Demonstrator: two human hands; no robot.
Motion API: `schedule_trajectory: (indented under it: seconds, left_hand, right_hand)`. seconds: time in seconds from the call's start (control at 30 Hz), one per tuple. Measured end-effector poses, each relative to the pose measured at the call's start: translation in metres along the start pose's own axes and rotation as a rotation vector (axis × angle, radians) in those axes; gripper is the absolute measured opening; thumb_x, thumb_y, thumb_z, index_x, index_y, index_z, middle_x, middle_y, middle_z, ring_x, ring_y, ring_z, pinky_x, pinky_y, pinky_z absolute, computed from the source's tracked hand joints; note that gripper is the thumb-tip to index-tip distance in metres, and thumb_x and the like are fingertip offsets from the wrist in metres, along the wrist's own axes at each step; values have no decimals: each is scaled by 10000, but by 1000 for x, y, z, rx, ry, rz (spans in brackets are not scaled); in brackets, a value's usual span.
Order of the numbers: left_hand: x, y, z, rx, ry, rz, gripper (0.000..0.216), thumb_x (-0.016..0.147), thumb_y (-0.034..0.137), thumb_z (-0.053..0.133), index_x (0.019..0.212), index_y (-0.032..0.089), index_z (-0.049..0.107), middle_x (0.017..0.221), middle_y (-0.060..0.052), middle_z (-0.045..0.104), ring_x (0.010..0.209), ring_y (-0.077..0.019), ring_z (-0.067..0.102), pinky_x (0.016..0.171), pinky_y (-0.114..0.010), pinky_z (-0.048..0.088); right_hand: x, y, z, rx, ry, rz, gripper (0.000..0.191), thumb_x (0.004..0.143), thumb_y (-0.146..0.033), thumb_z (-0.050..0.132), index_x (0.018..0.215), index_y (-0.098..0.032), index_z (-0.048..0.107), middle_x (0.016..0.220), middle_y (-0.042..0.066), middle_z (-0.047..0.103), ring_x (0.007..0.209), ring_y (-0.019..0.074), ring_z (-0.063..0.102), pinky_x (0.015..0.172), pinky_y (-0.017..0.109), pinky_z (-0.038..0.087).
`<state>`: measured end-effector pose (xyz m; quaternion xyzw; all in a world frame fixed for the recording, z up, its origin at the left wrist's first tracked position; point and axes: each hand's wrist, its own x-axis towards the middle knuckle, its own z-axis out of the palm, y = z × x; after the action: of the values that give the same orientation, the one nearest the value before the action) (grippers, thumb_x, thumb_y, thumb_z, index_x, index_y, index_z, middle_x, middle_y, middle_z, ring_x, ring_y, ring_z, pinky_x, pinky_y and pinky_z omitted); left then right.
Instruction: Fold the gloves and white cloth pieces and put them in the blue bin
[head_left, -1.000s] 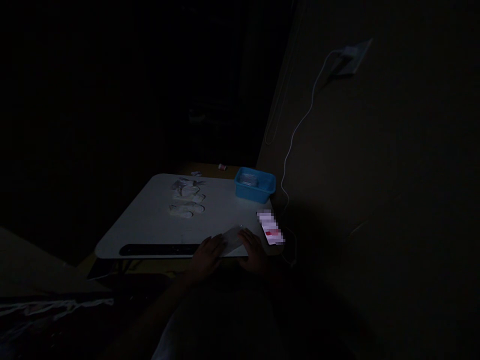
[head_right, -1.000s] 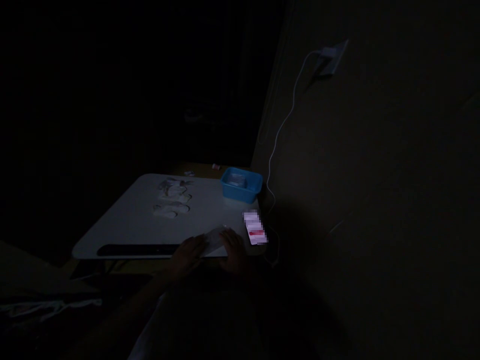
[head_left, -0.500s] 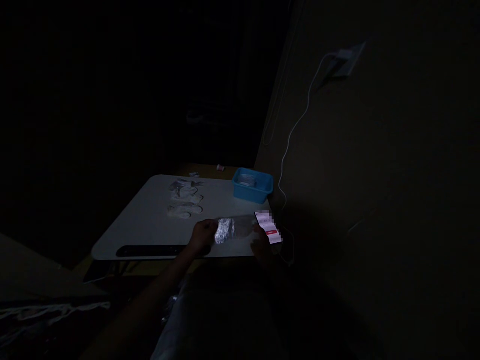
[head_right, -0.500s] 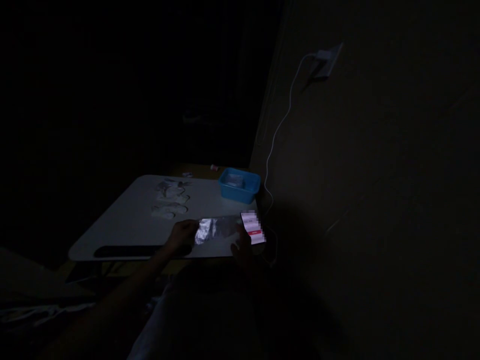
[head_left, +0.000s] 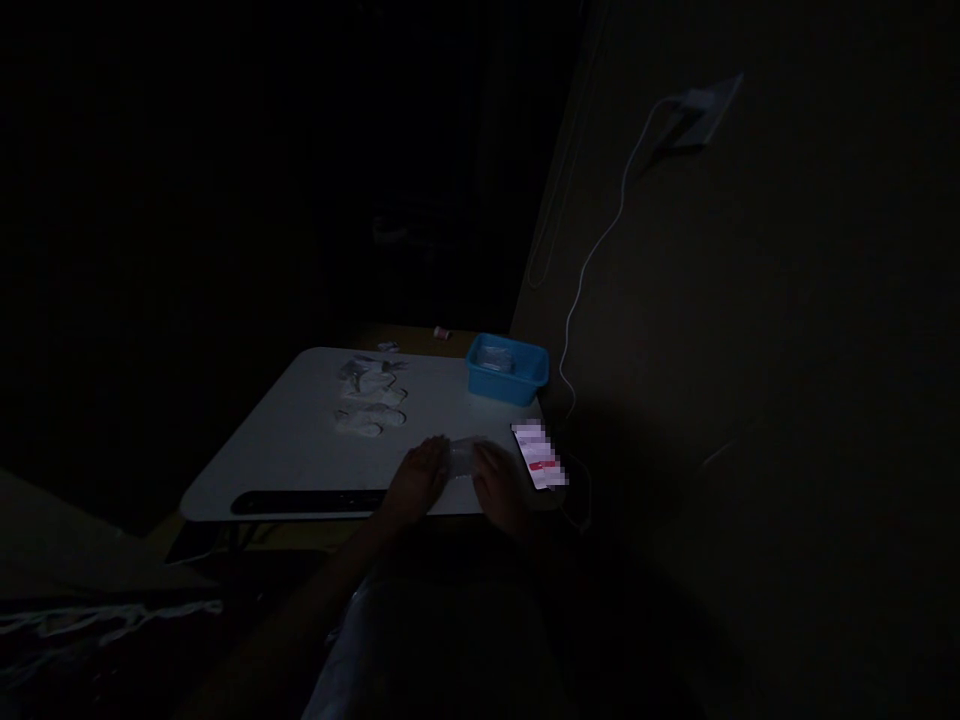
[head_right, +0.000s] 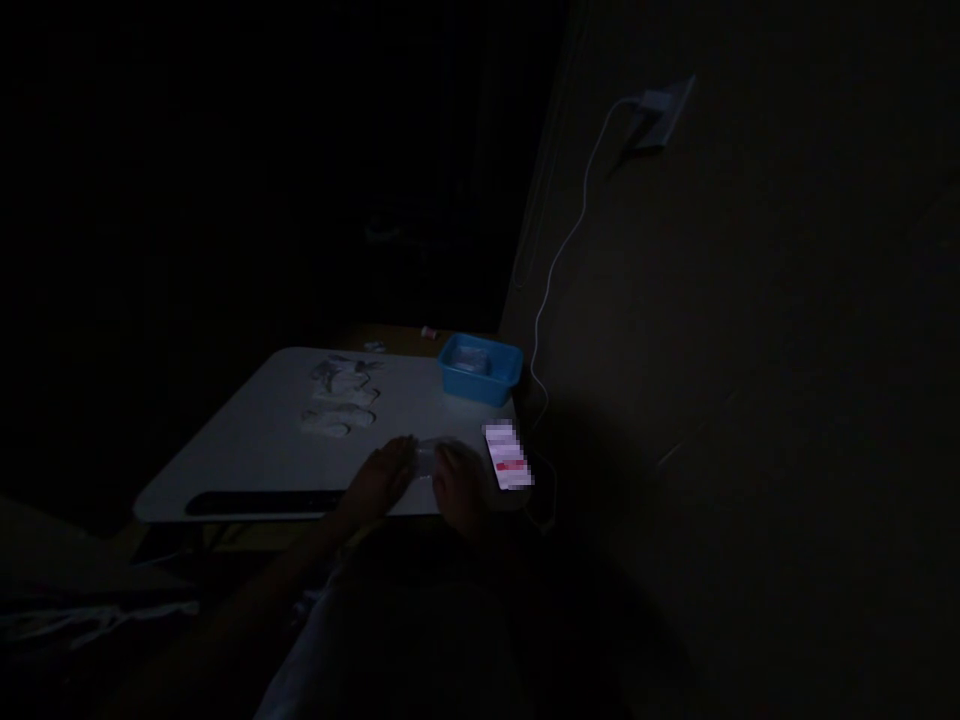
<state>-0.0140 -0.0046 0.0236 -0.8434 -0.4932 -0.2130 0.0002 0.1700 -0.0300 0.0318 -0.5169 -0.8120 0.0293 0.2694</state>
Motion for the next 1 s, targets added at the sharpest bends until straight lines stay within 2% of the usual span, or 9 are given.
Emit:
schedule_trajectory:
  seconds: [0.17,0.27,0.37,0.63,0.87,1.0]
  left_hand:
    - [-8,8,14,176,-117,-22,497,837,244,307,1303,75,348,1371,-158,333,1277,-257,269,1015,-456,234]
    - [-9,9,11,206,-192,-21,527,809,240,353,1315,92,337,1383,-150,313,1286,-263,248,1022,-456,211]
    - [-8,10,9,224,-192,-23,528,812,248,348,1319,103,332,1387,-143,307,1291,-256,237,1029,-455,190]
    - [-9,11,12,206,-142,-57,518,870,322,242,1289,43,363,1368,-186,315,1280,-264,265,1021,-463,203]
    - [-10,10,14,199,-117,-43,530,873,345,227,1310,64,329,1369,-183,315,1278,-266,270,1016,-478,200]
    - [-9,11,11,213,-130,-40,528,873,335,233,1291,39,357,1367,-192,310,1275,-271,273,1012,-478,210]
  right_hand:
    - [28,-27,15,-78,-163,-140,482,907,-312,247,1345,-114,272,1396,96,302,1304,184,212,1057,406,209]
    - [32,-27,29,-110,-225,-173,485,918,-334,203,1344,-110,270,1400,101,288,1306,173,208,1055,410,201]
    - [31,-22,37,-136,-245,-152,489,919,-354,194,1334,-114,292,1385,104,318,1297,173,232,1060,433,170]
    - [26,3,26,-235,-145,-57,478,910,-367,236,1304,-123,350,1370,126,333,1285,206,262,1049,507,92]
    - [27,38,20,-281,3,75,499,897,-390,267,1253,-76,422,1305,187,415,1247,271,322,1015,559,112]
    - [26,38,14,-307,42,122,479,893,-354,291,1235,-54,440,1286,198,435,1251,282,311,1019,548,119]
